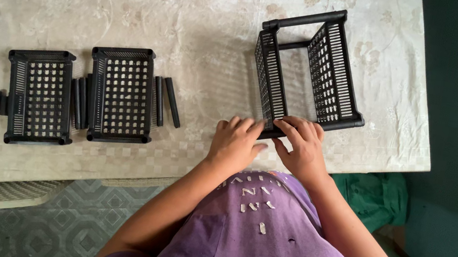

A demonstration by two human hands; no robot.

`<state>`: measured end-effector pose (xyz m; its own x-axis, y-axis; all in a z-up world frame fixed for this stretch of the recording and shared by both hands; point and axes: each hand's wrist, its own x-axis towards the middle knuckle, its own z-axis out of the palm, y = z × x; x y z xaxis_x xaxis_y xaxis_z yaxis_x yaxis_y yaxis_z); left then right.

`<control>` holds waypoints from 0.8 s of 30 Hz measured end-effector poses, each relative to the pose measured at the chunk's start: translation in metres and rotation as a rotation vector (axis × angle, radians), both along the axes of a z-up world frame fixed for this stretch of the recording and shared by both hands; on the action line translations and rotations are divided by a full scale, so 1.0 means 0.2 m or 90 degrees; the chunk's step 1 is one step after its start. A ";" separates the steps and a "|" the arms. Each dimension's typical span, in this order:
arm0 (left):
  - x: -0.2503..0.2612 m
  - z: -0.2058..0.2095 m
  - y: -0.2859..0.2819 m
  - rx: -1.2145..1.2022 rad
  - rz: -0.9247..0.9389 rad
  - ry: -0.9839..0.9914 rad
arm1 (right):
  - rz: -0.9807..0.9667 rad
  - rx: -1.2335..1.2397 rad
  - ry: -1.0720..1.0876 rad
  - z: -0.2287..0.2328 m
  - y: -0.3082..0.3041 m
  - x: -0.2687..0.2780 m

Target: The person assembles multiple black plastic baskets on a table. They insert short cylindrical rods into slots on the basket frames, then attach small feet to the bottom of each basket. The person repeats this process for several baskets, placing each completed unit in a row.

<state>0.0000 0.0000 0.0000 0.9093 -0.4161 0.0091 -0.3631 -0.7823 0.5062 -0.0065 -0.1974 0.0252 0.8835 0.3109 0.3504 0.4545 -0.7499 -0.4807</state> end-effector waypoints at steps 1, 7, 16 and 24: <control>0.00 0.00 -0.01 0.000 0.003 -0.022 | 0.000 0.001 0.000 0.00 0.00 0.00; 0.01 0.00 -0.02 0.017 -0.005 -0.020 | 0.009 -0.010 0.017 0.02 -0.01 0.00; 0.00 0.02 -0.03 -0.123 0.005 0.003 | 0.012 -0.030 0.013 0.02 0.00 0.00; 0.01 -0.06 -0.02 -0.046 -0.014 0.031 | 0.013 -0.033 0.009 0.00 0.00 0.00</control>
